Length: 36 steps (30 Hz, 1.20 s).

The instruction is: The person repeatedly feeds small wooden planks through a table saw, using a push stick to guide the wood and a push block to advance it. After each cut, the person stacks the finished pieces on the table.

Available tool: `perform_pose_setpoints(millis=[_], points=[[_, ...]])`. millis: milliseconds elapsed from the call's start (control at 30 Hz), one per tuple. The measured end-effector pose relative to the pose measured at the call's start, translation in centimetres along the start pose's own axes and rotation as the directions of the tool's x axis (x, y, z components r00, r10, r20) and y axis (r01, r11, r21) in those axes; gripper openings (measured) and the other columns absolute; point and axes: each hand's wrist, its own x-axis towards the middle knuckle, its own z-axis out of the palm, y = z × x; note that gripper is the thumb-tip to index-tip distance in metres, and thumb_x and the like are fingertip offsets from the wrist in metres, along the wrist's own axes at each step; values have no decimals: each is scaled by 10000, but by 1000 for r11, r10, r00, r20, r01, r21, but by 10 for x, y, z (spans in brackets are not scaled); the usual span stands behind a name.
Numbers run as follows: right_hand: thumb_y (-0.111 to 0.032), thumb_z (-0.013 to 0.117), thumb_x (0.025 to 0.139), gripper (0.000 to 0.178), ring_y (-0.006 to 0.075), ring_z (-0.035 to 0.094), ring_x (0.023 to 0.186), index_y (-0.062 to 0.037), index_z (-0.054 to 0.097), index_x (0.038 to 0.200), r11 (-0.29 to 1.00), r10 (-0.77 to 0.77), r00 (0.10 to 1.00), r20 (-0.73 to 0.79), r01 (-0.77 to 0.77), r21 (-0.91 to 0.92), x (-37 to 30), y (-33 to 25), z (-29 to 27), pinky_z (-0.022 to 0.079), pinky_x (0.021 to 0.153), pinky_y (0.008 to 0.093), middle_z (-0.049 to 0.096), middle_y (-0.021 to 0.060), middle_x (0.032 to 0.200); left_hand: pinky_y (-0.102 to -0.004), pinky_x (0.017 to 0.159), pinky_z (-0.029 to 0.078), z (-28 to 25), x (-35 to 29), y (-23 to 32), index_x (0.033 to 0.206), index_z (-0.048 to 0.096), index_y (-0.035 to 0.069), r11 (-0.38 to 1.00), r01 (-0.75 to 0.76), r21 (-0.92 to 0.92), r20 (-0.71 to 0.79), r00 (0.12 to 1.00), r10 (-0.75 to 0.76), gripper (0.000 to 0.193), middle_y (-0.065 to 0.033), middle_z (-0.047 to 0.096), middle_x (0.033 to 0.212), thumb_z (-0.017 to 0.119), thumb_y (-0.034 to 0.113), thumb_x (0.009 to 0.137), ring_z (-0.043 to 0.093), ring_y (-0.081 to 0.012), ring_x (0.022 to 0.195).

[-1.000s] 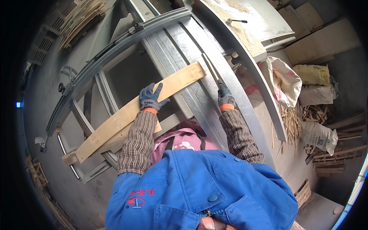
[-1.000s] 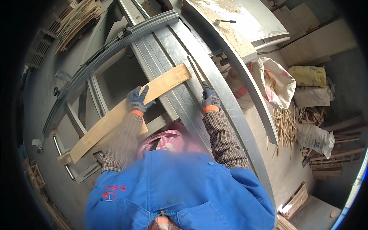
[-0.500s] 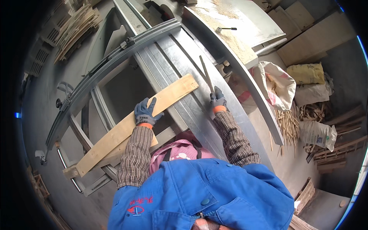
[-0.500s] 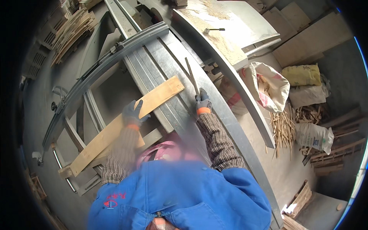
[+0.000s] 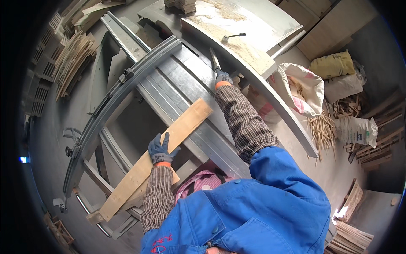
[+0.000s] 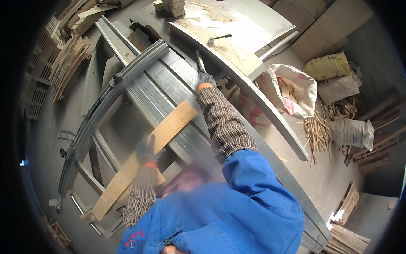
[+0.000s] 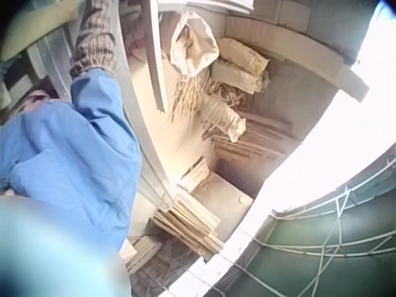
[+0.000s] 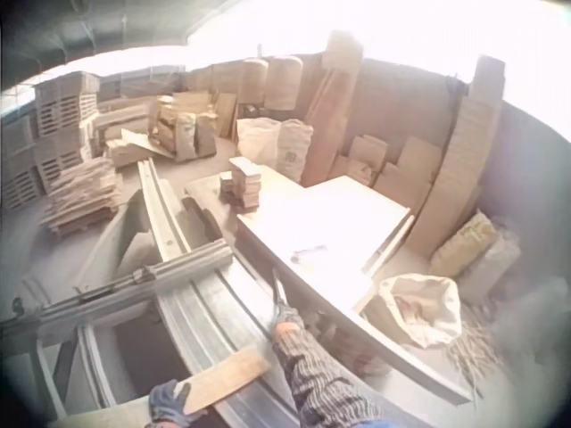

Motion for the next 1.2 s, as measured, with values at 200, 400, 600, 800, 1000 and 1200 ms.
perform_pose_setpoints(millis=[200, 400, 600, 800, 1000, 1200], points=[[-132, 486, 964, 568, 424, 658, 1006, -296, 429, 1505, 991, 103, 979, -174, -87, 98, -94, 92, 22, 539, 853, 496, 630, 269, 1151, -485, 1142, 280, -3, 2, -4, 1477, 477, 265, 999, 25, -24, 12, 1000, -24, 984, -89, 388, 1445, 739, 728, 649, 365, -311, 1325], [-164, 554, 943, 587, 429, 643, 969, -242, 421, 1510, 963, 233, 941, -245, -187, 195, -196, 204, 28, 512, 834, 516, 656, 260, 1077, -490, 1153, 269, -2, 0, -5, 1482, 472, 259, 999, 25, -38, 25, 999, -24, 980, -110, 406, 1435, 738, 723, 661, 385, -323, 1319], [-158, 570, 934, 589, 442, 624, 950, -248, 431, 1500, 964, -130, 921, -368, 204, 170, -184, 177, 48, 509, 837, 532, 636, 262, 1067, -506, 1135, 291, -10, 3, -17, 1481, 479, 253, 997, 52, -61, 53, 997, -49, 991, -145, 437, 1436, 759, 707, 645, 407, -360, 1321], [-137, 555, 934, 623, 450, 614, 1019, -274, 398, 1521, 961, -82, 971, -225, 137, 242, -182, 187, 54, 496, 917, 523, 621, 269, 1153, -520, 1166, 232, -29, -5, -23, 1542, 372, 229, 990, 107, -97, 183, 979, -88, 1066, -172, 330, 1511, 732, 710, 661, 320, -364, 1395], [-95, 550, 917, 640, 436, 597, 1004, -216, 400, 1527, 889, -171, 871, -460, 338, 310, -198, 223, 75, 480, 911, 504, 616, 258, 1125, -481, 1111, 340, -52, -13, -47, 1546, 354, 184, 999, 20, -36, 344, 939, -6, 1103, -189, 445, 1420, 781, 638, 636, 440, -369, 1304], [-73, 554, 912, 632, 429, 591, 951, -193, 416, 1518, 888, -216, 845, -489, 378, 261, -207, 231, 77, 478, 871, 505, 612, 251, 1073, -468, 1032, 432, -73, 44, -55, 1511, 427, 230, 999, 47, 13, 225, 973, -49, 1019, -186, 521, 1311, 836, 538, 629, 522, -386, 1186]])
